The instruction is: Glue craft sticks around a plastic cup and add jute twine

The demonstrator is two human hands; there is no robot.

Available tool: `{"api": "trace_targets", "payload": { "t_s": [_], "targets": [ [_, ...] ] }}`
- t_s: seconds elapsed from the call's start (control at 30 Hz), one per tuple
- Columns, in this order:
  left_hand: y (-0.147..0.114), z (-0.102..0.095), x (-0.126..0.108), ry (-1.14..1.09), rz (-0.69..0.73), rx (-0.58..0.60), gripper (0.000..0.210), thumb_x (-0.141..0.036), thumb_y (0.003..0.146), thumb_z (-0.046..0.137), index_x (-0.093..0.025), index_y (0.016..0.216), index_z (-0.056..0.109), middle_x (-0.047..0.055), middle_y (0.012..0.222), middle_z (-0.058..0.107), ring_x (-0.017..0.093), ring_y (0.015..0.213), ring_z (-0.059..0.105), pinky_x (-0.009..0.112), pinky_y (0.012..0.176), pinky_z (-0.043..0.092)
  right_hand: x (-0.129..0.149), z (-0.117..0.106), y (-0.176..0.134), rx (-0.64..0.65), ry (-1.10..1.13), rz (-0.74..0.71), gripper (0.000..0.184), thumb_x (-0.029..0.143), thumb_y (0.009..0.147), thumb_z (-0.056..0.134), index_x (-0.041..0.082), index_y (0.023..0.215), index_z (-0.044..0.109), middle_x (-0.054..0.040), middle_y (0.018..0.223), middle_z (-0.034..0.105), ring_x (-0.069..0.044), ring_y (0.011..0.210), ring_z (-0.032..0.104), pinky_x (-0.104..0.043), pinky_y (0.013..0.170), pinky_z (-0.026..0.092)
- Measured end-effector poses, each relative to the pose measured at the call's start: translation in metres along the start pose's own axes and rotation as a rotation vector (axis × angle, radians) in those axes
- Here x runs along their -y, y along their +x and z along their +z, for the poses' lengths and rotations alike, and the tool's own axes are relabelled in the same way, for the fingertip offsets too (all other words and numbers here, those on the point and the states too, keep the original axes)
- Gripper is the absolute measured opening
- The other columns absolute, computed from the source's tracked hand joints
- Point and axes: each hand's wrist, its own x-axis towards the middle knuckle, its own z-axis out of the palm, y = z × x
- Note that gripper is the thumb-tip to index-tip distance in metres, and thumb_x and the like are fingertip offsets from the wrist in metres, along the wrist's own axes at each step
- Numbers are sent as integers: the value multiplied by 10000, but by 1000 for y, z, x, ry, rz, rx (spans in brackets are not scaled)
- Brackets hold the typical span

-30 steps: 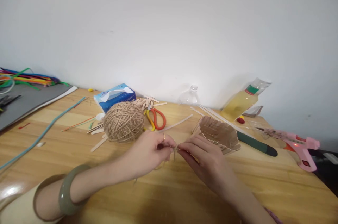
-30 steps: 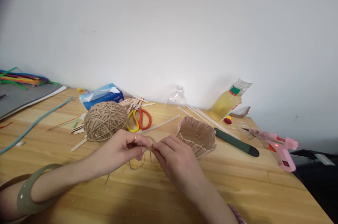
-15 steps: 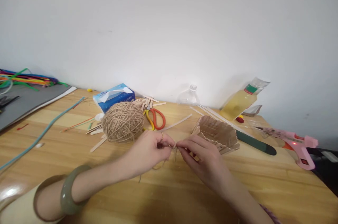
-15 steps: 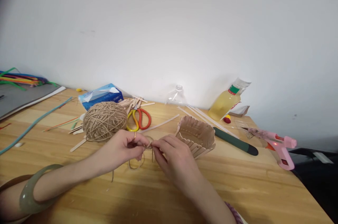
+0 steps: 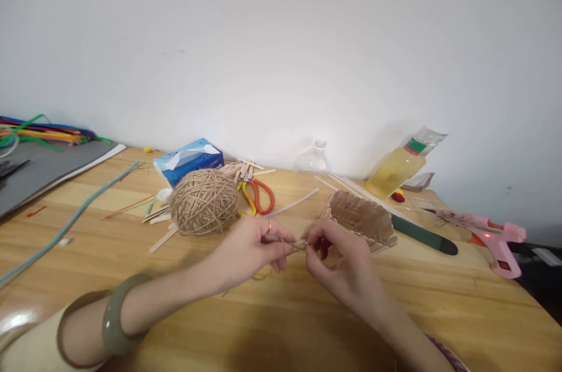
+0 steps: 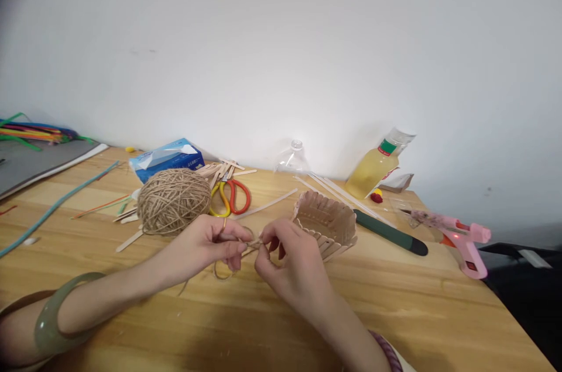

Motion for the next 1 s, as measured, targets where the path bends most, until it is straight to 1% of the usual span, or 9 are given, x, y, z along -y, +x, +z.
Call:
{"api": "trace_targets", "payload": {
  "t_s": [0.1, 0.2, 0.3, 0.43, 0.57, 0.67, 0.77, 0.87, 1.0],
  "targets": [
    [0, 0, 1, -27, -5, 49, 266, -334, 718, 585, -110, 854, 630, -3, 565, 612, 97, 495, 522, 205, 480, 345, 1, 2, -1, -64, -55, -41, 127, 71, 686, 458, 190, 698, 499, 17, 589, 540, -99, 508, 521, -198, 470, 425],
    [1, 0, 0, -99, -4, 80, 242, -321, 685, 623, -111, 805, 603, -9, 523, 608, 101, 481, 547, 201, 473, 348, 1, 2, -1, -142, -121, -72, 122, 80, 698, 480, 200, 677, 488, 1, 626, 609, -104, 528, 566, -202, 490, 448],
    [2, -2, -2, -197, -27, 81, 260, -336, 635, 676, -121, 723, 560, -10, 491, 604, 105, 459, 558, 210, 482, 387, -3, -5, 0, -196, -144, -2, 106, 101, 697, 517, 206, 682, 515, 3, 649, 662, -105, 499, 589, -203, 471, 466],
    [1, -3, -3, -257, -40, 81, 276, -345, 619, 698, -125, 664, 537, -8, 478, 601, 95, 436, 548, 216, 485, 418, -12, -16, 3, -287, -225, 85, 79, 132, 683, 555, 210, 671, 547, 8, 634, 672, -118, 472, 597, -223, 460, 478],
    [1, -1, -5, -259, -62, 88, 265, -315, 617, 709, -131, 677, 528, -13, 486, 601, 103, 446, 553, 232, 501, 438, -13, -16, 4, -232, -259, 43, 98, 116, 700, 530, 213, 712, 526, 42, 576, 619, -95, 446, 562, -201, 438, 446],
    [1, 1, -6, -230, -62, 76, 251, -305, 629, 699, -131, 675, 523, -11, 490, 599, 106, 452, 550, 241, 514, 445, -10, -16, 4, -182, -290, -131, 136, 90, 765, 474, 201, 759, 552, 18, 602, 602, -102, 520, 565, -204, 489, 445],
    [0, 1, -5, -196, -54, 73, 239, -308, 638, 683, -130, 659, 526, -17, 475, 582, 103, 447, 540, 235, 507, 440, -10, -17, 4, -119, -447, -273, 208, 87, 808, 452, 190, 663, 560, -15, 603, 589, -127, 581, 546, -232, 519, 422],
    [0, 1, -2, -170, -38, 70, 241, -319, 646, 671, -132, 638, 520, -25, 467, 563, 92, 440, 525, 219, 494, 431, -13, -19, 5, -74, -523, -293, 284, 96, 826, 446, 187, 566, 516, -14, 549, 530, -128, 561, 483, -240, 508, 389],
    [1, -1, 1, -164, -4, 79, 261, -337, 655, 676, -136, 639, 511, -32, 470, 550, 87, 442, 521, 211, 488, 427, -19, -21, 5, -45, -443, -265, 288, 111, 836, 440, 189, 570, 516, -6, 547, 504, -124, 563, 454, -239, 517, 387]
  ]
}}
